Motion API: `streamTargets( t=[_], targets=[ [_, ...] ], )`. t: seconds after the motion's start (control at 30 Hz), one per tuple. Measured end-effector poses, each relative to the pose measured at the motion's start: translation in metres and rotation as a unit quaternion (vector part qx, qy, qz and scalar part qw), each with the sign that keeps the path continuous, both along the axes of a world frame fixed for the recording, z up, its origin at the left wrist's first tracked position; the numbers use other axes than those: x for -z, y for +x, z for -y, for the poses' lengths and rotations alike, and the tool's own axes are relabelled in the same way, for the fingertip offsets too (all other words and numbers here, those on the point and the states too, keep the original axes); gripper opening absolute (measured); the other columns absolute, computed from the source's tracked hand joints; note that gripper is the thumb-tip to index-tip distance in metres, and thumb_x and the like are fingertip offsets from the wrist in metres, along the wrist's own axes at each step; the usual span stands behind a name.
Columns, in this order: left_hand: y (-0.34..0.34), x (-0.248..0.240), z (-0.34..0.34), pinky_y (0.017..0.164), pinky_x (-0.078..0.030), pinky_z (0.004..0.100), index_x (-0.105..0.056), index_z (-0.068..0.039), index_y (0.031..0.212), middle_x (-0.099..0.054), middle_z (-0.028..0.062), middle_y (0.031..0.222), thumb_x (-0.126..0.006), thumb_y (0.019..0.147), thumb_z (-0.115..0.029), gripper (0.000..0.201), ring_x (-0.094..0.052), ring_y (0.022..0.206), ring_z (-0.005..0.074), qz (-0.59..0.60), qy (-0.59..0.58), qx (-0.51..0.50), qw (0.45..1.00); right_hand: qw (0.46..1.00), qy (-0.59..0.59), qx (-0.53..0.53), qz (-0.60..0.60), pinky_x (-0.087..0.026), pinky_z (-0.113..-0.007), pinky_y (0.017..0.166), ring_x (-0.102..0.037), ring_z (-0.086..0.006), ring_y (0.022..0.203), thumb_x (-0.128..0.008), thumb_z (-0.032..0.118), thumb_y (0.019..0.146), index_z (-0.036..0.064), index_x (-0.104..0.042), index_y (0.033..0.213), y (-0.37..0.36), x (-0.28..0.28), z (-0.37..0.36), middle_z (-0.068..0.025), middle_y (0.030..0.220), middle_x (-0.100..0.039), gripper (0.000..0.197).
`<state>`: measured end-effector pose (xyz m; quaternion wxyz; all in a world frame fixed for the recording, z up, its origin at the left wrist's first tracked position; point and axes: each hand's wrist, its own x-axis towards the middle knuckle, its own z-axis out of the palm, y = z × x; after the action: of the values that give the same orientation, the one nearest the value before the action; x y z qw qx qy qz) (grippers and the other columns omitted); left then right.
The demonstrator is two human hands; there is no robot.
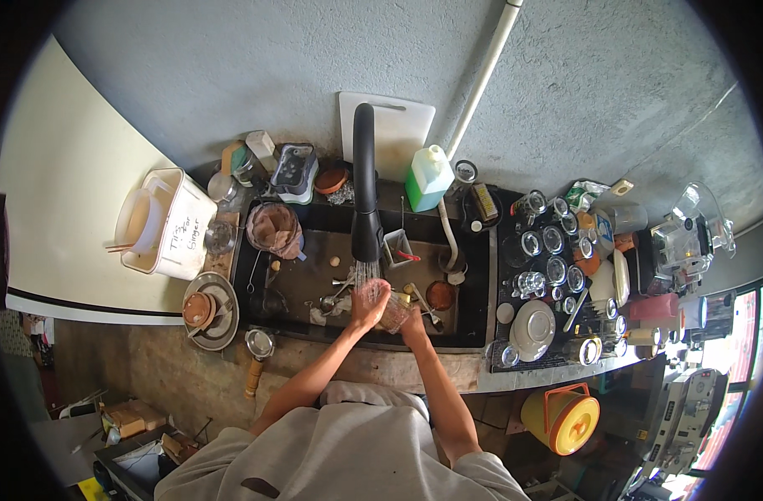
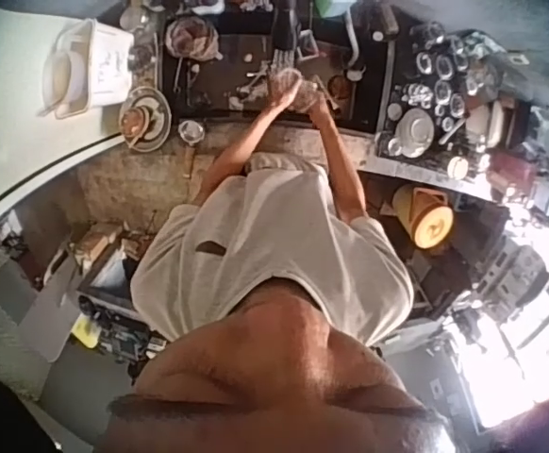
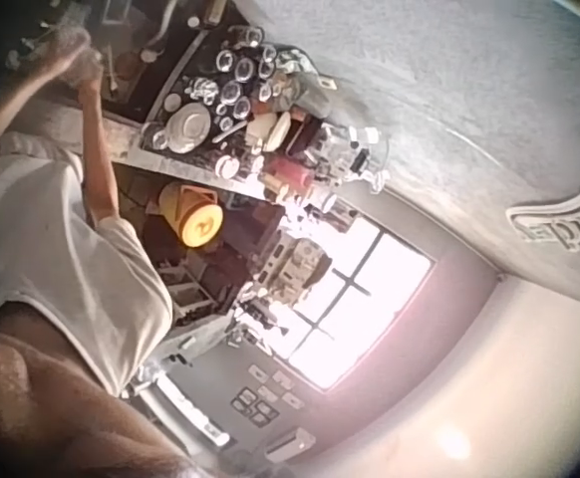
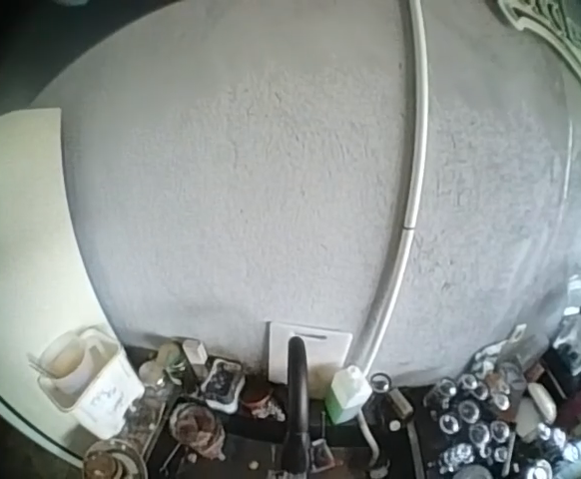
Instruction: Washing a glass cup in a cafe sink and rinsing it using the espresso machine tap.
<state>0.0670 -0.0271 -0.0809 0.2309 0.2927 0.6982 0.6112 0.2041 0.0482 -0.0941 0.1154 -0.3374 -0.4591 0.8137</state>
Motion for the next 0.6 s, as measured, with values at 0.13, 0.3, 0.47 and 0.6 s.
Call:
streamTargets(
  t=[0.13, 0.3, 0.47, 0.6],
  targets=[
    [-0.003, -0.001, -0.001, 0.077, -0.052, 0.0358, -0.07, -0.001, 0.101, -0.072, 0.0102, 0.09, -0.071, 0.094, -0.035, 0.035, -0.068, 0.086, 0.0191, 0.0, 0.0, 0.014, 1.0, 0.992, -0.12, 0.022, 0.038, -0.051, -0.025, 0.051, -0.068, -0.0097, 0.072, -0.071, 0.021, 0.093, 0.0056, -0.072, 0.111, 0.006, -0.003, 0.0, -0.0053, 0.095, -0.073, 0.023],
    [-0.014, 0.01, -0.017, 0.093, -0.05, 0.0367, -0.064, -0.002, 0.129, -0.067, 0.0108, 0.124, -0.067, 0.096, -0.048, 0.057, -0.062, 0.112, 0.0192, 0.149, -0.145, 0.1, 0.973, 0.995, 0.028, 0.076, 0.052, -0.055, -0.027, 0.056, -0.069, -0.0123, 0.079, -0.07, 0.019, 0.095, 0.0025, -0.067, 0.118, -0.003, -0.019, 0.006, -0.006, 0.104, -0.072, 0.029],
    [-0.005, 0.026, -0.031, 0.093, -0.049, 0.0346, -0.065, -0.003, 0.13, -0.068, 0.012, 0.126, -0.065, 0.099, -0.042, 0.05, -0.062, 0.113, 0.0194, 0.127, 0.016, 0.114, 0.985, 0.986, 0.151, -0.072, 0.013, -0.057, -0.03, 0.058, -0.07, -0.0147, 0.09, -0.067, 0.018, 0.096, 0.005, -0.064, 0.126, 0.035, 0.049, -0.026, -0.0061, 0.113, -0.07, 0.033],
    [-0.004, 0.042, -0.03, 0.092, -0.052, 0.0354, -0.069, 0.002, 0.115, -0.073, 0.0144, 0.112, -0.061, 0.099, -0.041, 0.046, -0.069, 0.106, 0.025, 0.168, -0.082, 0.111, 0.976, 0.947, 0.225, -0.104, 0.206, -0.059, -0.032, 0.061, -0.071, -0.0184, 0.073, -0.065, 0.019, 0.096, 0.0012, -0.062, 0.127, 0.009, -0.013, -0.024, -0.0085, 0.092, -0.073, 0.036]
  ],
)
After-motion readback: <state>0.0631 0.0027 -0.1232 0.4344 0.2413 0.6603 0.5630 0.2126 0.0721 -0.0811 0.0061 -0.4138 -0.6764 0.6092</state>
